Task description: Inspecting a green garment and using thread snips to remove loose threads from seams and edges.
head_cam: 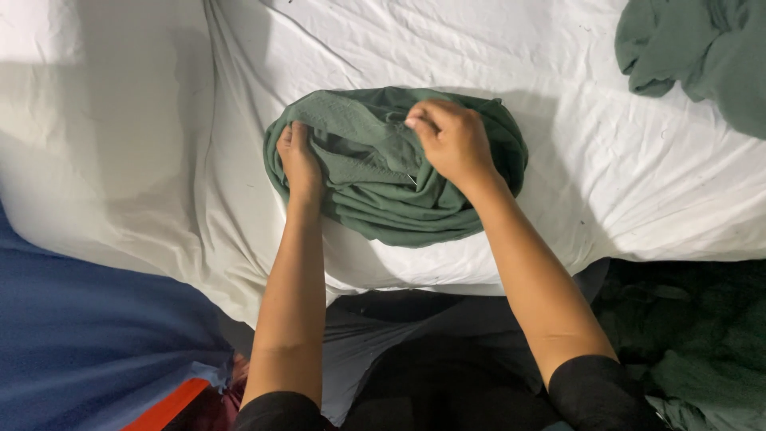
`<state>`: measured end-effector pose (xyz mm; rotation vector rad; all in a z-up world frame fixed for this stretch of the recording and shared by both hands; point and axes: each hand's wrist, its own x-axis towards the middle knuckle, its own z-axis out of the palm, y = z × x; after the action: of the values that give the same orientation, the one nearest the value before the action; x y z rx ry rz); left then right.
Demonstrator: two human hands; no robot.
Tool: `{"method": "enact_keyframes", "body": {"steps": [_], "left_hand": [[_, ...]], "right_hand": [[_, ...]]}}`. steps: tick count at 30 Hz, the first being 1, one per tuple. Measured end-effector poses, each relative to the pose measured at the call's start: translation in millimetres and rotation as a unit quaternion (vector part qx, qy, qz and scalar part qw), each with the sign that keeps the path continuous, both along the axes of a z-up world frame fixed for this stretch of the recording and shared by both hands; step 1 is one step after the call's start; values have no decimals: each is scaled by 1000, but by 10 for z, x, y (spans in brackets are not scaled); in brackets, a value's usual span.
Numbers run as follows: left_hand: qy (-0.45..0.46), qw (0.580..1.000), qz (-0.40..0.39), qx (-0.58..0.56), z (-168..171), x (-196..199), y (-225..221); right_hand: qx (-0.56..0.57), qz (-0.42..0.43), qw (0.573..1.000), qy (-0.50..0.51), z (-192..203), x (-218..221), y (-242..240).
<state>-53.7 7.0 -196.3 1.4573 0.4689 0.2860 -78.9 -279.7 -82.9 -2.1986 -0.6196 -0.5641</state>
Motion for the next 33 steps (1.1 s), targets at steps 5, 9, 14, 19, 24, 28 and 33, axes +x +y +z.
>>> {"method": "enact_keyframes", "body": {"steps": [5,9,14,19,24,28,33], "left_hand": [[-3,1000,-1,7,28,-1,-6],[-6,1000,5,12,203,-40,-79],[-20,1000,-2,17,-75,14,0],[-18,998,-33,51,-331,21,98],[-58,993,-46,87,265,-256,-240],[-89,988,-58,110,229,-239,-252],[-46,991,-52,115,394,-364,-312]], "right_hand": [[84,-45,995,31,75,-14,-158],[101,-68,992,18,175,-93,-245],[55,-59,996,-45,223,-154,-116],[-46,-29,998,19,224,-237,81],[-86,-17,995,45,5,-106,150],[-5,-6,999,37,-157,21,121],[64,-22,992,105,-94,-35,46]]}}
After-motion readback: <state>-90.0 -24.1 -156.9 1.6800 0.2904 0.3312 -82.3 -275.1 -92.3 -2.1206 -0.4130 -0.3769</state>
